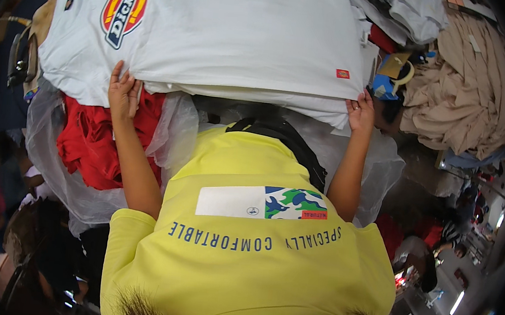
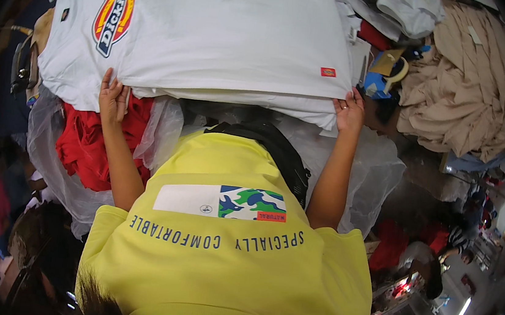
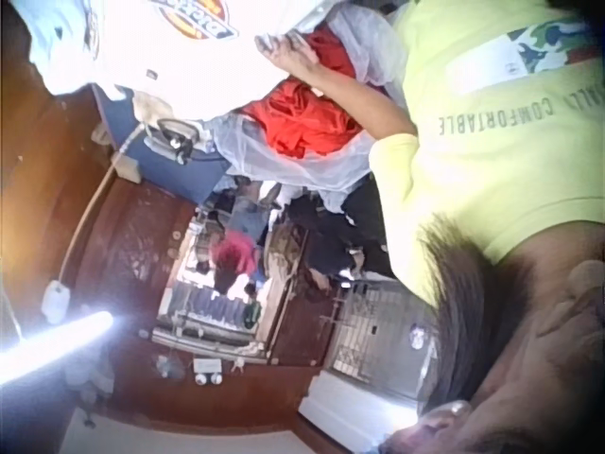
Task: The person trims threads from white t-shirts using shears and folds them into stacks at a work table.
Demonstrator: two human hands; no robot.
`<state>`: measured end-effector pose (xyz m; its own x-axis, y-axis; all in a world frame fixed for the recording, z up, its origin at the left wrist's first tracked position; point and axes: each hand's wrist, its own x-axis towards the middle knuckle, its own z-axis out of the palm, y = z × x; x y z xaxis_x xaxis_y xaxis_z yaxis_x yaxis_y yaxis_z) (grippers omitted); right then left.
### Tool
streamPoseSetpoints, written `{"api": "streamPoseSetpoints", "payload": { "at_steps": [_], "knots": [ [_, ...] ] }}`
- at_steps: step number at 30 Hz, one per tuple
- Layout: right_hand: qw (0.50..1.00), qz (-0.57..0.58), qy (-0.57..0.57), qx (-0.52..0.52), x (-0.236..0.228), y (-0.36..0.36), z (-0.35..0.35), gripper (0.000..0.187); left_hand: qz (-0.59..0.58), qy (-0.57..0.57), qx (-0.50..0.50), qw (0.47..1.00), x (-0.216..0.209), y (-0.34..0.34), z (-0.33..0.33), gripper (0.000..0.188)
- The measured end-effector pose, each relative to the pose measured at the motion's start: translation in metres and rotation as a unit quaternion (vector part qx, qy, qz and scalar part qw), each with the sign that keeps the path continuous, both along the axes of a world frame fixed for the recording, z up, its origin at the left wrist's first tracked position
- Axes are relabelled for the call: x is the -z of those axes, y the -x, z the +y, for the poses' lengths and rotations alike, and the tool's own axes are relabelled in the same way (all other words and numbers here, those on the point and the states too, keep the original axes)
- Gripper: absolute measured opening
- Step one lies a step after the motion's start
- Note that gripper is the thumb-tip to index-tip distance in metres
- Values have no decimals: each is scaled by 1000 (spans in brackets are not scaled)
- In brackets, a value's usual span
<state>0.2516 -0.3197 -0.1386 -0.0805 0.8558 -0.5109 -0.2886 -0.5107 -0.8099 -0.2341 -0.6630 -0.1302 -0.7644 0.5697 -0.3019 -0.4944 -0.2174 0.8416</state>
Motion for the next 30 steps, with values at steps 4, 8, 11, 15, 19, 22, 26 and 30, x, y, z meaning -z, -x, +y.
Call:
{"api": "streamPoseSetpoints", "payload": {
  "at_steps": [4,8,11,15,19,22,26,30],
  "knots": [
    [1000,8,-2,-9,-2,1,-4,36,9,-7,6,1000,1,2,4,54],
    [1000,6,-10,-26,-4,1,-6,39,23,6,8,1000,4,3,3,53],
    [999,3,-13,-38,-8,4,-7,41,24,14,7,1000,3,3,3,52],
    [998,10,-17,-56,-13,3,-8,48,19,27,22,999,-3,3,7,50],
    [996,8,-2,-85,-26,7,-9,55,4,53,75,996,-12,12,8,43],
    [991,-5,11,-133,-41,10,1,53,1,83,130,988,-19,30,15,43],
    [969,-62,19,-237,-48,9,36,51,55,214,155,963,-40,46,64,49],
    [944,-150,30,-293,-79,35,64,49,135,264,172,939,-38,68,111,52]
  ]
}}
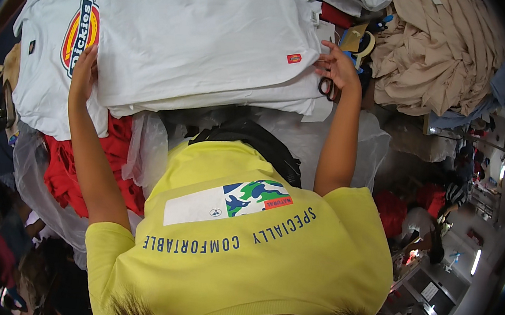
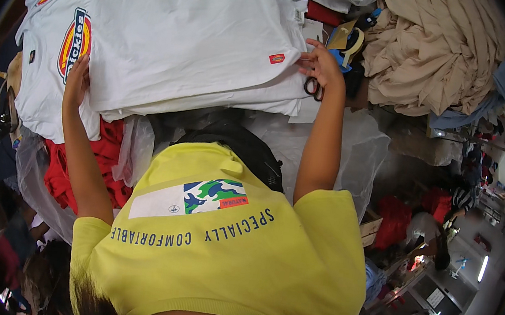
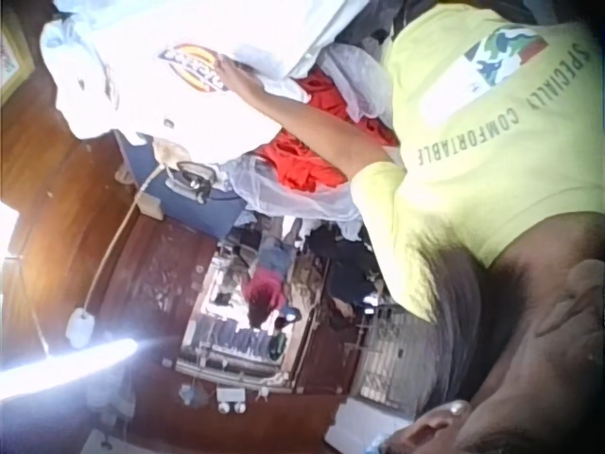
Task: The person trims threads from white t-shirts using shears and folds them into stacks at a work table.
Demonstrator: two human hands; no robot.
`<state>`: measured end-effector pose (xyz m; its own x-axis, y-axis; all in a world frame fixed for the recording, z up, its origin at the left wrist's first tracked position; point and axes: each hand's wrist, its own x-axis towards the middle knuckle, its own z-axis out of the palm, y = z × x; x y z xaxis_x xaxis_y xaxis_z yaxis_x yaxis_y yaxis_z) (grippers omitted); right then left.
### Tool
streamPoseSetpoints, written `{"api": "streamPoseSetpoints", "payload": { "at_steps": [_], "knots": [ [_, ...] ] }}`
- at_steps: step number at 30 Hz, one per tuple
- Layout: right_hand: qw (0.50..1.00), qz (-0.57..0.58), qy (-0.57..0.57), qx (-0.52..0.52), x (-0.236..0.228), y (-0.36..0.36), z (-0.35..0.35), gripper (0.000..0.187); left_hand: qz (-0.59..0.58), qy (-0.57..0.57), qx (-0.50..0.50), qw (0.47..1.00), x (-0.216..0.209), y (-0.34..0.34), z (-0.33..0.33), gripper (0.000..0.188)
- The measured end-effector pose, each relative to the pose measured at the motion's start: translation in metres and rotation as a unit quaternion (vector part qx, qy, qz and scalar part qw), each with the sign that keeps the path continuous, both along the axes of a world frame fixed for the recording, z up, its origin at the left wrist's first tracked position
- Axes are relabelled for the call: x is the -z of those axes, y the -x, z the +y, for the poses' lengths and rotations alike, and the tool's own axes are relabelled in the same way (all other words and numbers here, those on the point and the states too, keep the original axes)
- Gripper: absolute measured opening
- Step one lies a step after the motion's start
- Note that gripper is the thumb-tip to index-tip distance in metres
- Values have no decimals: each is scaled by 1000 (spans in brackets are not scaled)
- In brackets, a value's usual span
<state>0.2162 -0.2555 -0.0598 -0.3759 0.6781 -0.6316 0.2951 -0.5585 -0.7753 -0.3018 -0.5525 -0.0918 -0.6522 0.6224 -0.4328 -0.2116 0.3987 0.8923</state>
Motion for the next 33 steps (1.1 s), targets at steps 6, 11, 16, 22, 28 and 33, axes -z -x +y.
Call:
{"api": "streamPoseSetpoints", "payload": {
  "at_steps": [6,11,16,22,28,33],
  "knots": [
    [978,-130,-165,-19,16,34,39,44,142,48,-3,989,1,9,61,60],
    [883,-206,-407,-111,55,80,45,39,212,-16,-15,977,20,22,68,52],
    [879,-209,-419,-93,63,70,51,29,176,-58,-48,981,11,19,55,43],
    [881,-201,-427,-38,58,73,37,31,111,-115,-72,984,11,15,37,38],
    [895,-171,-412,-6,50,61,22,30,120,-150,-84,978,-2,6,27,40],
    [897,-160,-411,-38,12,44,-21,28,142,-123,-66,980,-28,-17,-25,47]
  ]
}}
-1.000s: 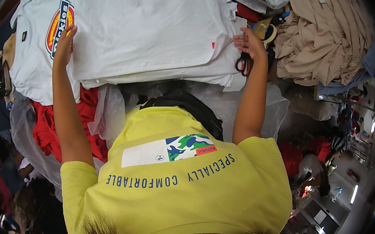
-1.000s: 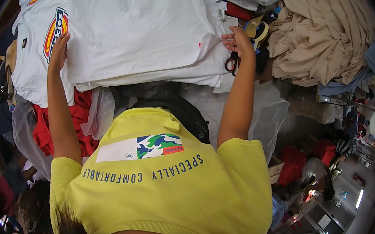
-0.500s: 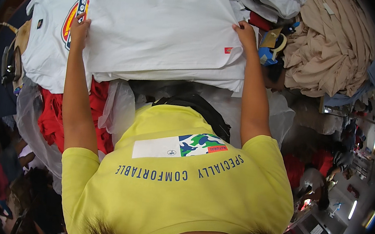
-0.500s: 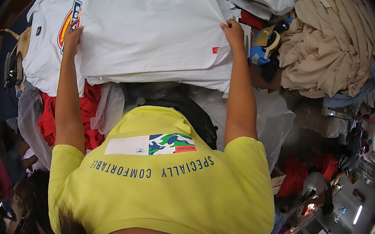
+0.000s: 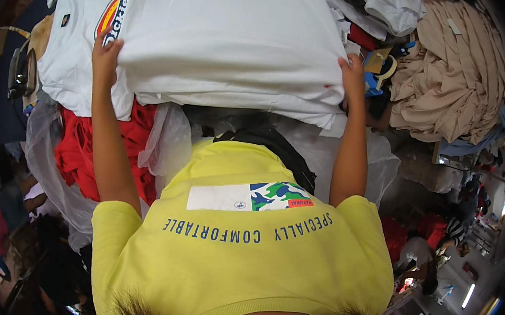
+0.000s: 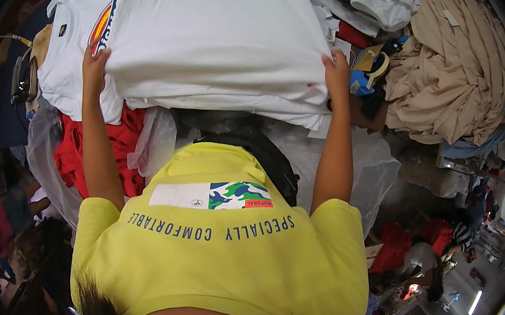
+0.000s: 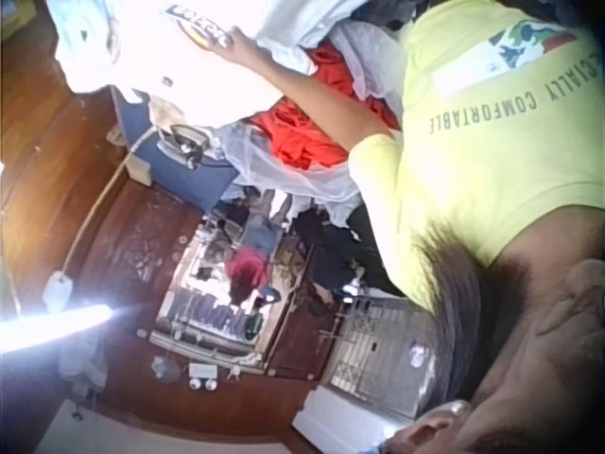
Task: The person trims threads from white t-shirts using shears and folds them into stacks at a work table.
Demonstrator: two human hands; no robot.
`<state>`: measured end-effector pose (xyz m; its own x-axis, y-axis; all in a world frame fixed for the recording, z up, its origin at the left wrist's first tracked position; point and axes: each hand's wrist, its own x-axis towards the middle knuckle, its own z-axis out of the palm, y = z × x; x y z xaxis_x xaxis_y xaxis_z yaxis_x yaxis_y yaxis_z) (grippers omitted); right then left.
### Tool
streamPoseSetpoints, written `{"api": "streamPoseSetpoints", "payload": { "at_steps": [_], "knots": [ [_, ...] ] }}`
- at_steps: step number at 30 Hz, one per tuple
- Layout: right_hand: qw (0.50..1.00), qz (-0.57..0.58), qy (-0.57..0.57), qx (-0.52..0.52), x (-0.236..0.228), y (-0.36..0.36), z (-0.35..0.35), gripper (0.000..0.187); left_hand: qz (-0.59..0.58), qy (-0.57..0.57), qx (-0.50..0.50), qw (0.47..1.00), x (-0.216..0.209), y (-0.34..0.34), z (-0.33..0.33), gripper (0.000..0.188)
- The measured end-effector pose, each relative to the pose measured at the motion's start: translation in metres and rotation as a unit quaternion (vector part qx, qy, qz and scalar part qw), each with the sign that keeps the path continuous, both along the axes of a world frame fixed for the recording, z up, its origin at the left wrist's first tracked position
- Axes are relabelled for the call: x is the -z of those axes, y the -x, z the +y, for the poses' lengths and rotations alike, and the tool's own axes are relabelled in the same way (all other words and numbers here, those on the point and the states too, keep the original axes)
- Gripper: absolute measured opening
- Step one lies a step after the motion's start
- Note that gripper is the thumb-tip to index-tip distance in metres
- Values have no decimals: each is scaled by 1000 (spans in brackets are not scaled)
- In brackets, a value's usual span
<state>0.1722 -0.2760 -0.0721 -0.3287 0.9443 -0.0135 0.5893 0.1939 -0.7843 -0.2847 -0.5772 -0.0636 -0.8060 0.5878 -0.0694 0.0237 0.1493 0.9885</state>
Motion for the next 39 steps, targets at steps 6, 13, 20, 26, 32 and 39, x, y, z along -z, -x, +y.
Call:
{"api": "streamPoseSetpoints", "payload": {
  "at_steps": [6,13,20,26,32,39],
  "knots": [
    [990,-79,102,-53,18,-99,-92,33,53,222,141,963,10,-50,-109,43],
    [812,-370,370,-259,42,-103,-136,14,-140,480,287,817,41,-93,-139,25],
    [993,20,48,-110,19,-20,-40,31,274,287,125,910,13,-43,-31,44],
    [982,29,-48,-180,11,42,-15,30,217,336,209,892,13,-24,15,46],
    [888,32,219,-403,-21,39,-55,29,198,340,108,913,-10,-4,-35,43],
    [877,-43,365,-311,7,26,-27,25,458,288,-11,841,14,-49,-37,30]
  ]
}}
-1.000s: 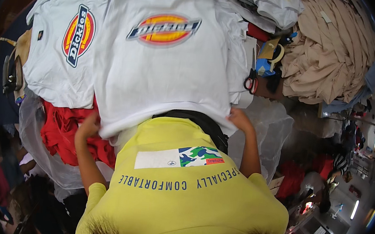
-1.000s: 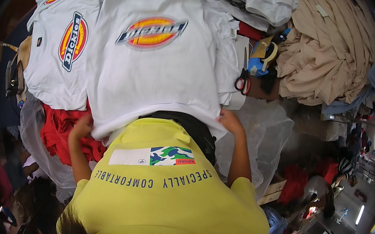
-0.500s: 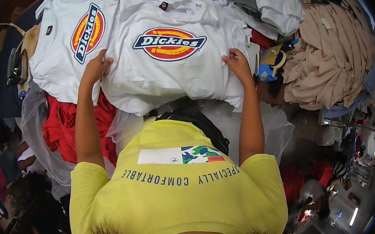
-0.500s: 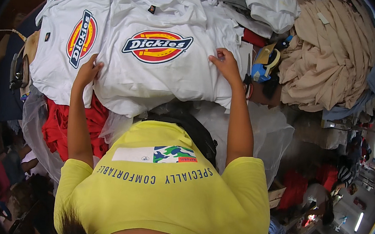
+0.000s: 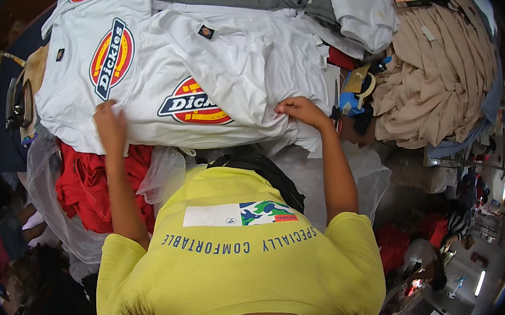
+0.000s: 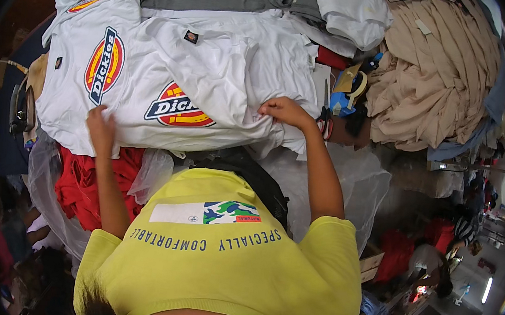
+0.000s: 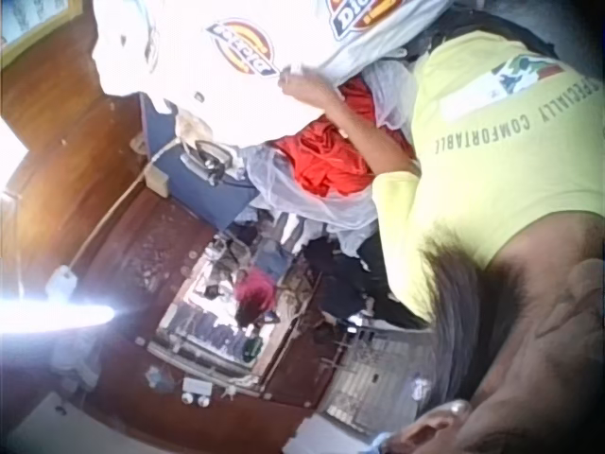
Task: The person trims threads from white t-shirts using shears and folds them into stacks at a work table.
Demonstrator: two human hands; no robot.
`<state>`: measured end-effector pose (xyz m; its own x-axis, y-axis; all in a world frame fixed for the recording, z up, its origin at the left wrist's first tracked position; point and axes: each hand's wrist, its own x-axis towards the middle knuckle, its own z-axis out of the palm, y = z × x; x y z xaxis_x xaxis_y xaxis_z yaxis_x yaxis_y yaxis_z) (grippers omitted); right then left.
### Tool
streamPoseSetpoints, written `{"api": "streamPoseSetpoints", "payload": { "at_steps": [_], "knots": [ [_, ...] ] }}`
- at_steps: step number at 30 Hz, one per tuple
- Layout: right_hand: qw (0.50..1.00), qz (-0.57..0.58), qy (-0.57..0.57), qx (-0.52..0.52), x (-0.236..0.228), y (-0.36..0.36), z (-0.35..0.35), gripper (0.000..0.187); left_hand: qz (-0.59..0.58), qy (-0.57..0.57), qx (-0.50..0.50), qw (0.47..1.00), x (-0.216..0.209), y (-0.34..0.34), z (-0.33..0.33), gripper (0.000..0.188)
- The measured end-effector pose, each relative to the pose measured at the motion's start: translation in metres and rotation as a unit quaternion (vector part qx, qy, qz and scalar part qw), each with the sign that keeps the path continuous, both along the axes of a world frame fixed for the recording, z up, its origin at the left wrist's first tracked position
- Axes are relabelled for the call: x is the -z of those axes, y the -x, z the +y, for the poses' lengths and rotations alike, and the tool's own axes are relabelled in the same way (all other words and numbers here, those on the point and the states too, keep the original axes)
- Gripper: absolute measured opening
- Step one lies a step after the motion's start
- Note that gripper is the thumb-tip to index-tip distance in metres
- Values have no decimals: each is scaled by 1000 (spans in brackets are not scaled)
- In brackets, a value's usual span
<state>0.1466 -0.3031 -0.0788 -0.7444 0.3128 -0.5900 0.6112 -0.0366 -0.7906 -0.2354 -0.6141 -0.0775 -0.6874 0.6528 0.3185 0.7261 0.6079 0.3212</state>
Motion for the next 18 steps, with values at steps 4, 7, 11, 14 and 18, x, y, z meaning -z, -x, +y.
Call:
{"api": "streamPoseSetpoints", "payload": {
  "at_steps": [4,7,11,14,18],
  "knots": [
    [975,182,-120,43,16,10,30,33,1,4,64,998,22,-45,50,32],
    [948,219,-209,101,15,13,36,52,71,-31,35,996,44,-50,52,28],
    [863,104,-494,-11,4,31,11,57,48,-58,45,996,48,-48,47,27],
    [826,50,-560,-44,14,37,35,46,40,-70,44,996,49,-48,47,27],
    [826,48,-518,216,37,49,92,14,41,-73,44,995,49,-48,50,27]
  ]
}}
